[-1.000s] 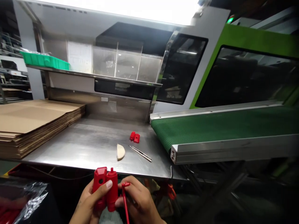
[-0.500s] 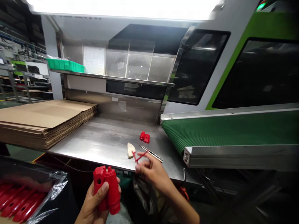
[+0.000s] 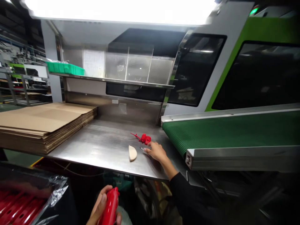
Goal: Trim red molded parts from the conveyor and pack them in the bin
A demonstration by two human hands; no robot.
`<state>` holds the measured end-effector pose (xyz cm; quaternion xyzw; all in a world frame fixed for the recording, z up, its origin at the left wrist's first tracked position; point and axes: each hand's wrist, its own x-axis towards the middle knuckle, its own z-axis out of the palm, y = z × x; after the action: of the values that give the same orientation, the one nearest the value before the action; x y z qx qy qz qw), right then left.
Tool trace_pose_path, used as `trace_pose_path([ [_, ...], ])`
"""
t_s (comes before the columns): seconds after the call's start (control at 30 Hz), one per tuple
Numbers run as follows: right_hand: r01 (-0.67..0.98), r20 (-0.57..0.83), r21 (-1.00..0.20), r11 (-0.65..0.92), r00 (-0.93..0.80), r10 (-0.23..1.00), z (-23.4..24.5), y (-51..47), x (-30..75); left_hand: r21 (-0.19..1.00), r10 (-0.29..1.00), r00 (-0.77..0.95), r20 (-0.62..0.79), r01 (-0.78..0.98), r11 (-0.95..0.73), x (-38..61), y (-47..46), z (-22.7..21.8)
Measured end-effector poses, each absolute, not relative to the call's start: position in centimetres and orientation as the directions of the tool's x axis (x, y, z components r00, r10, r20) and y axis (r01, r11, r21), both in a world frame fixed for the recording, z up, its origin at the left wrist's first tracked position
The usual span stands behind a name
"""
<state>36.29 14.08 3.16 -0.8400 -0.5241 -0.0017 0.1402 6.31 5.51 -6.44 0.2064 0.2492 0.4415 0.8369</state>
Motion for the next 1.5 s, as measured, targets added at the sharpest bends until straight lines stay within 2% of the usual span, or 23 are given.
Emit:
trace_pose_path([
  [0.13,0.901,0.137,-0.217,-0.375,0.408,0.903,1.6,13.1,36.1,0.482,0.839,0.508,-0.195,-0.695,0.533,7.0,4.3,-2.7],
  [0.3,0.908,0.244,-0.339,-0.247,0.339,0.909,1.5,9.2,34.4,0.428,0.827,0.526,-0.199,-0.713,0.556,6.9,3.3,-0.9],
  [0.47,0.858,0.277,-0.506,0.089,0.064,0.959,1.7,0.9,28.9,0.394,0.833,0.52,-0.19,-0.736,0.55,6.7,2.6,-0.6],
  [0.53,0.804,0.339,-0.535,0.259,-0.076,0.938,1.9,-2.1,26.1,0.383,0.825,0.533,-0.186,-0.734,0.561,6.9,2.2,-0.1],
  [0.6,0.761,0.425,-0.505,0.406,-0.19,0.885,2.3,-4.1,23.8,0.387,0.836,0.503,-0.218,-0.742,0.547,7.1,1.7,0.5],
  [0.67,0.766,0.489,-0.419,0.488,-0.263,0.832,3.0,-5.2,22.3,0.399,0.852,0.439,-0.286,-0.754,0.522,7.2,1.0,1.3],
  [0.83,0.849,0.598,-0.152,0.506,-0.329,0.731,4.2,-5.6,21.2,0.437,0.851,0.332,-0.408,-0.747,0.501,6.9,-0.5,3.3],
  [0.93,0.879,0.649,-0.053,0.473,-0.33,0.686,4.6,-5.8,20.7,0.474,0.852,0.279,-0.443,-0.734,0.487,6.5,-1.3,4.3],
  [1.17,0.901,0.67,-0.058,0.431,-0.285,0.686,4.9,-6.4,19.8,0.508,0.861,0.309,-0.403,-0.708,0.492,5.7,-2.0,3.6],
  [1.37,0.912,0.662,-0.034,0.409,-0.286,0.693,4.8,-6.9,19.4,0.598,0.891,0.18,-0.417,-0.683,0.418,5.2,-2.1,3.7],
  [1.5,0.888,0.656,0.004,0.459,-0.349,0.669,4.5,-6.8,19.3,0.635,0.9,0.096,-0.426,-0.676,0.373,5.0,-2.3,4.1],
])
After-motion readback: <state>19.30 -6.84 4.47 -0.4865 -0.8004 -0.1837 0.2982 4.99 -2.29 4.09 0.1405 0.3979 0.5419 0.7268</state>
